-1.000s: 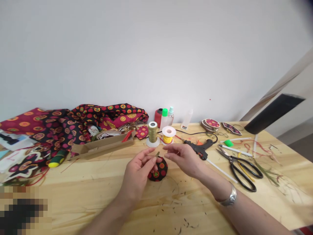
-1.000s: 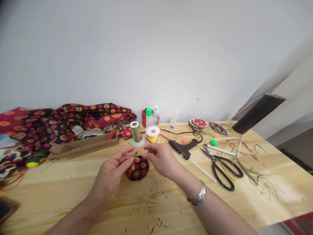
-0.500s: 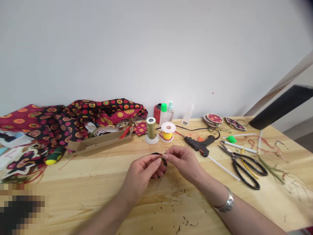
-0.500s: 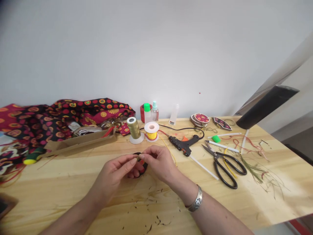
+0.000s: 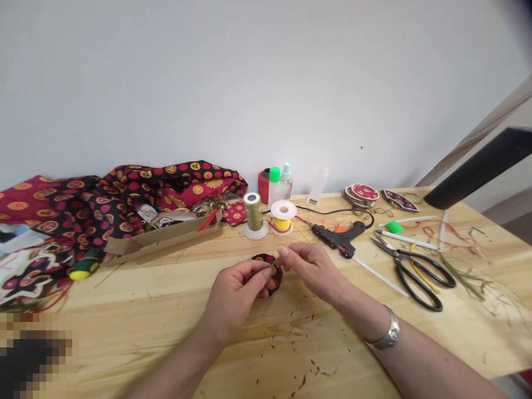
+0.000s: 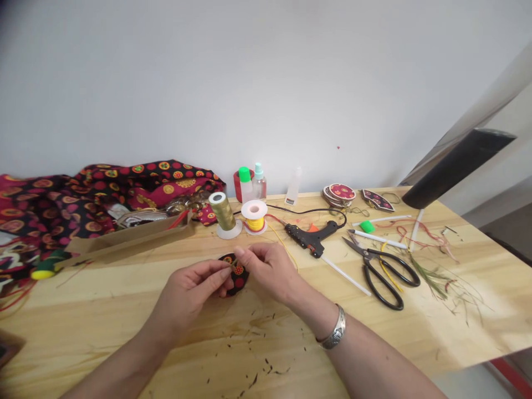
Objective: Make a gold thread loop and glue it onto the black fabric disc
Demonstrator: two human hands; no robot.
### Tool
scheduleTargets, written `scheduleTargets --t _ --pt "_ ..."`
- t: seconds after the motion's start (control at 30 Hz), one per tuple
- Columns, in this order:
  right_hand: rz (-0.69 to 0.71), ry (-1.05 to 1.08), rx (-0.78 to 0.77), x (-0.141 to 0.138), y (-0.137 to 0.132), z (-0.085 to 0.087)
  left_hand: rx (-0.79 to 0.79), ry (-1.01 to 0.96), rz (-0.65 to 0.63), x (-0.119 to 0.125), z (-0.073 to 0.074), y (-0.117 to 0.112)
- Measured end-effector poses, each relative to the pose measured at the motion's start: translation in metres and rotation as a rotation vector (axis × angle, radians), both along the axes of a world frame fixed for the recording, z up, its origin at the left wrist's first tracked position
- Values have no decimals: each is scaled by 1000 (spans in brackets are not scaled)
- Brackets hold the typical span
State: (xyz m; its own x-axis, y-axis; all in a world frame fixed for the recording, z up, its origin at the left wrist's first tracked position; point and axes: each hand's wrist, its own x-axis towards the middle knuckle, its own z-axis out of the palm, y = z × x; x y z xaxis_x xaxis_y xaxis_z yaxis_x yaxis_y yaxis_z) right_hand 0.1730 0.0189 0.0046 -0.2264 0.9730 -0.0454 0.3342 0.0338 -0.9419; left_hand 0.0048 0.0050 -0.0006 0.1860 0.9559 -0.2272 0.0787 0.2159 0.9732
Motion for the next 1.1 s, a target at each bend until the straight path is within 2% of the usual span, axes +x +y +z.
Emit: scheduleTargets --t 0.17,0.33,0.57,0.8,0.93,1.0,1.1 --pt "3 -94 52 -2 -4 4 20 49 -20 2 -3 -2" --pt "26 -106 97 -2 -4 4 33 50 -21 2 -3 -1" --pt "60 -82 172 -1 -5 3 14 -60 -36 0 1 -2" --pt "81 -131 235 -3 -7 4 30 -10 -21 0 1 -3" --pt "114 -95 173 -2 -7 1 55 4 -2 1 3 -2" --pt "74 -139 157 0 -5 1 37 -8 24 1 4 -1" --pt "-96 -295 228 6 -1 8 0 -52 54 1 3 0"
